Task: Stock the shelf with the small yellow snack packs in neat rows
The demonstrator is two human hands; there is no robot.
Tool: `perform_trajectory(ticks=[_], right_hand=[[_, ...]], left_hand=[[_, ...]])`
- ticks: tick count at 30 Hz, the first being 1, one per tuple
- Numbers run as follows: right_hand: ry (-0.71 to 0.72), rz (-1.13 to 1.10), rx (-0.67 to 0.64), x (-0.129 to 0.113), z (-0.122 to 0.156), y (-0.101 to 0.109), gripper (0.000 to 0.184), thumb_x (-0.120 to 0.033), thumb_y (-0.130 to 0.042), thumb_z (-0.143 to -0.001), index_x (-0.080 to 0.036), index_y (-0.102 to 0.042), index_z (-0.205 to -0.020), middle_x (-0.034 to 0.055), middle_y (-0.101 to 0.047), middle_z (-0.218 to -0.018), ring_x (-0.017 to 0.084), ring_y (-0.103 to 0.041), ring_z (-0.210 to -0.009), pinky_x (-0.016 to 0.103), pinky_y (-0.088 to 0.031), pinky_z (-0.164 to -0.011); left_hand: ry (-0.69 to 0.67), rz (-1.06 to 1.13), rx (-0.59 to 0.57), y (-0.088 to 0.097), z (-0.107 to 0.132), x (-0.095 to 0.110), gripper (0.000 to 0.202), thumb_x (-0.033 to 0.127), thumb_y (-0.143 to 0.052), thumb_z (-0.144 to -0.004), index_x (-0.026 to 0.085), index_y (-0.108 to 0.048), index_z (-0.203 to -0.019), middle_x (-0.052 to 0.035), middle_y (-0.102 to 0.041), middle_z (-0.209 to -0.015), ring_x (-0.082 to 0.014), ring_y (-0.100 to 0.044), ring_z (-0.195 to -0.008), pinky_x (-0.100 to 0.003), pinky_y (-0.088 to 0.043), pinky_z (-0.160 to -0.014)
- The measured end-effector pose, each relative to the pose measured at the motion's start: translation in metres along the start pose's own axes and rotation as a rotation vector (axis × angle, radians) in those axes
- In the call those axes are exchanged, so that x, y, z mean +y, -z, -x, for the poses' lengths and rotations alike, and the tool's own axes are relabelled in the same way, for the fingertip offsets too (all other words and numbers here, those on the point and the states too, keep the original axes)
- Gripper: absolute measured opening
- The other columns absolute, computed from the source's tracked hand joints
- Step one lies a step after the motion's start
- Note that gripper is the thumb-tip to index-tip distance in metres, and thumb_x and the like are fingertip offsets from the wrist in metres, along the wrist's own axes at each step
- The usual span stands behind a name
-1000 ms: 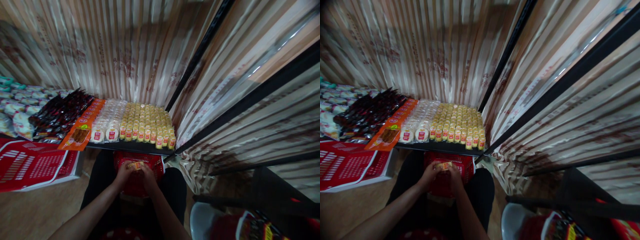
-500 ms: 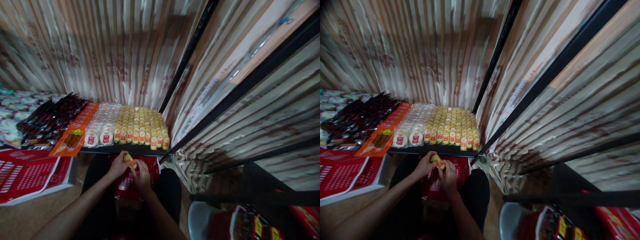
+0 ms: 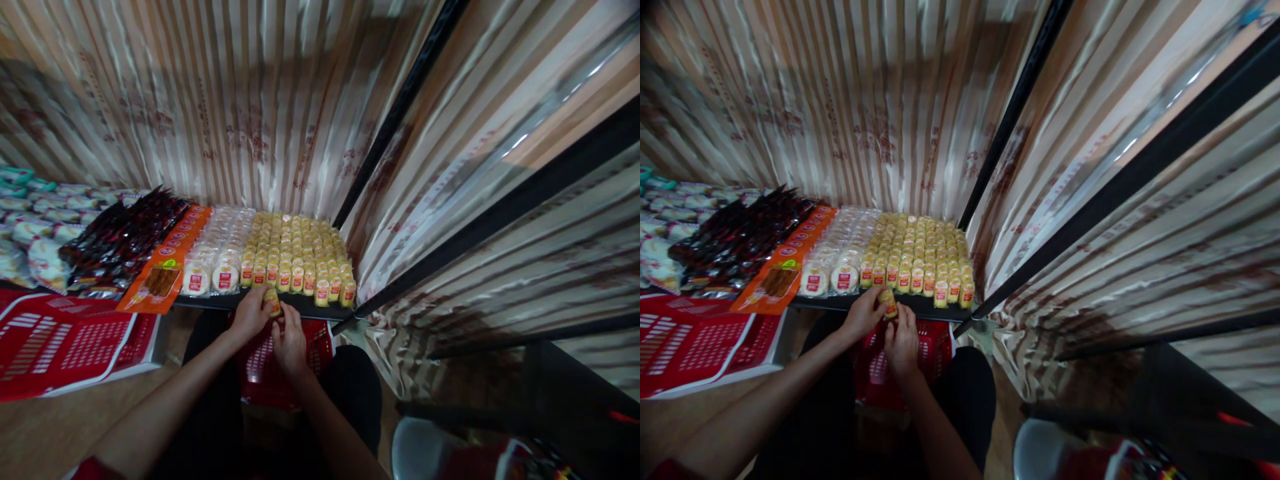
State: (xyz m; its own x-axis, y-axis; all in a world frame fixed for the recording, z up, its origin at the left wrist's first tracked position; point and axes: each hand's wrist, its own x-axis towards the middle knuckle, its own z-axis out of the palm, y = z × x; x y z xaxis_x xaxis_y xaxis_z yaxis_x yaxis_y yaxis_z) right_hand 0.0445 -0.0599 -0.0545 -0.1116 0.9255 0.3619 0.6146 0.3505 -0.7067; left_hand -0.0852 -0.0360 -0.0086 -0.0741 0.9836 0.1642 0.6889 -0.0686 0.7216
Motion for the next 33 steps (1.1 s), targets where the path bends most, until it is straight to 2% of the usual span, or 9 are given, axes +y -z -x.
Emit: perform_trajectory(ticks=[2,4,9,16,21,25,29,33], right_hand=[[-0.026,-0.058,-0.013,-0.004,-0.006,-0.006,0.047,-0.017,-0.04,-0.081,-0.013,-0.045,-0.127,0.0152,-0.049,-0.121,0.017,-0.06,-0.09,0.032,-0.052,-0.083],[-0.029,-0.1,-0.008,-0.006,-0.012,-0.012,0.048,-0.016,-0.04,-0.08,-0.015,-0.044,-0.128,0.015,-0.048,-0.121,0.016,-0.06,-0.085,0.031,-0.053,-0.079],[-0.008,-0.121,0.02,-0.001,-0.027,-0.022,0.051,-0.013,-0.039,-0.079,-0.017,-0.043,-0.129,0.0142,-0.049,-0.119,0.016,-0.059,-0.089,0.032,-0.053,-0.079],[0.012,-0.113,-0.013,0.006,-0.039,-0.022,0.051,-0.01,-0.037,-0.078,-0.014,-0.043,-0.128,0.0148,-0.049,-0.117,0.017,-0.058,-0.092,0.033,-0.051,-0.084],[0.035,-0.101,-0.011,0.011,-0.039,-0.024,0.05,-0.011,-0.035,-0.08,-0.013,-0.042,-0.129,0.015,-0.05,-0.114,0.017,-0.057,-0.093,0.034,-0.051,-0.085],[0.047,-0.063,0.011,0.013,-0.038,-0.025,0.051,-0.011,-0.035,-0.08,-0.017,-0.041,-0.13,0.0132,-0.051,-0.114,0.017,-0.058,-0.094,0.034,-0.05,-0.086],[0.035,-0.046,0.011,0.012,-0.039,-0.025,0.051,-0.013,-0.035,-0.08,-0.016,-0.043,-0.13,0.0132,-0.051,-0.112,0.017,-0.058,-0.093,0.034,-0.05,-0.085],[0.011,-0.062,-0.006,0.011,-0.039,-0.026,0.051,-0.013,-0.036,-0.08,-0.018,-0.044,-0.13,0.0126,-0.049,-0.114,0.017,-0.057,-0.094,0.032,-0.05,-0.085]], left_hand=[[-0.03,-0.019,0.035,0.002,-0.008,-0.003,0.036,0.016,-0.049,-0.079,0.017,-0.052,-0.116,-0.0094,-0.059,-0.118,-0.0211,-0.053,-0.112,-0.036,-0.041,-0.096],[-0.054,-0.035,0.052,0.004,-0.016,-0.005,0.036,0.017,-0.048,-0.081,0.016,-0.051,-0.117,-0.0105,-0.058,-0.12,-0.0221,-0.052,-0.114,-0.039,-0.04,-0.098],[-0.075,-0.056,0.07,0.002,-0.03,-0.006,0.038,0.014,-0.047,-0.081,0.018,-0.05,-0.118,-0.0089,-0.056,-0.12,-0.0213,-0.049,-0.115,-0.038,-0.04,-0.099],[-0.058,-0.102,0.082,-0.006,-0.039,-0.006,0.038,0.015,-0.046,-0.083,0.017,-0.05,-0.121,-0.0086,-0.051,-0.105,-0.0189,-0.056,-0.096,-0.032,-0.047,-0.086],[-0.057,-0.1,0.078,-0.012,-0.044,-0.007,0.041,0.015,-0.043,-0.084,0.015,-0.045,-0.125,-0.0099,-0.048,-0.108,-0.0202,-0.054,-0.098,-0.033,-0.048,-0.086],[-0.067,-0.077,0.147,-0.016,-0.04,-0.009,0.044,0.014,-0.044,-0.083,0.018,-0.038,-0.127,-0.0097,-0.047,-0.111,-0.0206,-0.053,-0.099,-0.036,-0.048,-0.084],[-0.087,-0.015,0.234,-0.02,-0.028,-0.015,0.029,0.015,-0.043,-0.084,0.017,-0.044,-0.114,-0.0081,-0.049,-0.102,-0.0182,-0.054,-0.091,-0.035,-0.048,-0.083],[-0.095,-0.049,0.233,-0.027,-0.02,-0.021,0.015,0.017,-0.044,-0.084,0.018,-0.05,-0.098,-0.0085,-0.049,-0.103,-0.0198,-0.054,-0.097,-0.035,-0.048,-0.085]])
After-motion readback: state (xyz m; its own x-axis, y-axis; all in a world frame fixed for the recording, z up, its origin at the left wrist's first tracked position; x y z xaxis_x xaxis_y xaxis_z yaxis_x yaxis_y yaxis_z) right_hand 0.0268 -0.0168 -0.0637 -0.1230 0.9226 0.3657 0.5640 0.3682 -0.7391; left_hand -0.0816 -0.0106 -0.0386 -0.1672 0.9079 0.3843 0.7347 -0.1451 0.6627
